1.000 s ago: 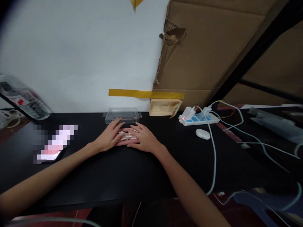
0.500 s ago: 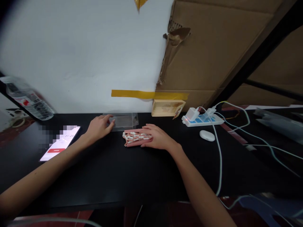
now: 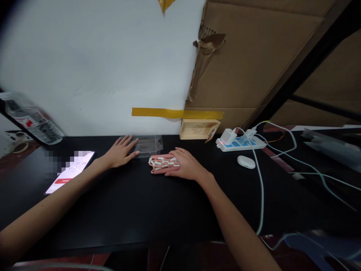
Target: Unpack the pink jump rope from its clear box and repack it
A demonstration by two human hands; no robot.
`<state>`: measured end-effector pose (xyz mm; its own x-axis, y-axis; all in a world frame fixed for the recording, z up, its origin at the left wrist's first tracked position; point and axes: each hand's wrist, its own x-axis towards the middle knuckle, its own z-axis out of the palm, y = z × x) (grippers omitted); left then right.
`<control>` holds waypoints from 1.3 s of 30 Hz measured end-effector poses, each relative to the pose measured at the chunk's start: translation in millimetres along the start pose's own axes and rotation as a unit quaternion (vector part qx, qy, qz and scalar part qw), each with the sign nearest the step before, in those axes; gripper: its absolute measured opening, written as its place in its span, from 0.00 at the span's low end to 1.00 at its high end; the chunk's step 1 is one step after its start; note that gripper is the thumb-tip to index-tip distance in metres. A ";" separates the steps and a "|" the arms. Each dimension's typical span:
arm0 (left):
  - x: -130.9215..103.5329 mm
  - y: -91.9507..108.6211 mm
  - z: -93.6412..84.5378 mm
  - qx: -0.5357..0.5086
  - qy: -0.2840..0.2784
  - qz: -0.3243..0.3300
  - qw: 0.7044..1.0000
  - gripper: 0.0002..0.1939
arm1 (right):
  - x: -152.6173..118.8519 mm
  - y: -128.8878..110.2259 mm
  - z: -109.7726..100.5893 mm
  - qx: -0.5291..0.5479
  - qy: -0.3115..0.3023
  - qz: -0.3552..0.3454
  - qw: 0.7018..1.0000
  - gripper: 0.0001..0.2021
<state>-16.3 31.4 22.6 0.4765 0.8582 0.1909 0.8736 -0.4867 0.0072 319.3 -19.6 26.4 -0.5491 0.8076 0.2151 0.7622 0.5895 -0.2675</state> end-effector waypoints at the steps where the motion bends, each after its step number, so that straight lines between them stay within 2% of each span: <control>1: -0.2 0.2 -3.6 0.002 -0.002 0.000 1.000 0.37 | -0.4 2.1 -2.2 0.003 -0.004 0.005 1.000 0.41; 6: -1.4 2.4 -16.1 0.007 0.013 -0.018 1.000 0.33 | -3.1 8.5 -16.9 0.015 -0.022 0.020 0.999 0.37; 10: -2.3 -1.5 -9.1 -0.013 0.056 -0.006 0.998 0.32 | -5.5 12.4 -22.4 0.029 -0.014 0.024 0.999 0.35; 15: -3.1 -10.9 -1.1 -0.039 0.039 0.040 0.998 0.34 | -4.9 16.0 -16.1 0.046 0.007 0.018 0.999 0.34; 18: -4.1 -11.9 -4.2 -0.048 0.032 0.077 0.995 0.34 | -2.3 15.4 -10.9 0.050 0.018 0.005 0.999 0.34; 22: -5.5 -11.0 -8.4 -0.043 0.021 0.090 0.995 0.35 | -0.8 17.6 -6.1 0.060 0.025 -0.002 0.998 0.35; 29: -6.6 -11.8 -12.2 -0.048 0.014 0.117 0.992 0.36 | -2.3 27.5 0.4 0.057 0.023 0.045 0.997 0.42; 34: -8.6 -2.9 -16.2 -0.051 0.002 0.147 0.988 0.37 | -1.1 29.4 2.5 0.041 0.035 0.077 0.996 0.42; 39: -10.1 6.2 -15.7 -0.076 0.015 0.146 0.986 0.36 | -1.1 28.3 8.7 0.029 0.053 0.099 0.993 0.42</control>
<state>-17.3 17.1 36.2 0.7002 0.6739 0.2358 0.6739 -0.7329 0.0936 338.5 -3.6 10.4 -0.3500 0.9029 0.2495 0.8283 0.4226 -0.3678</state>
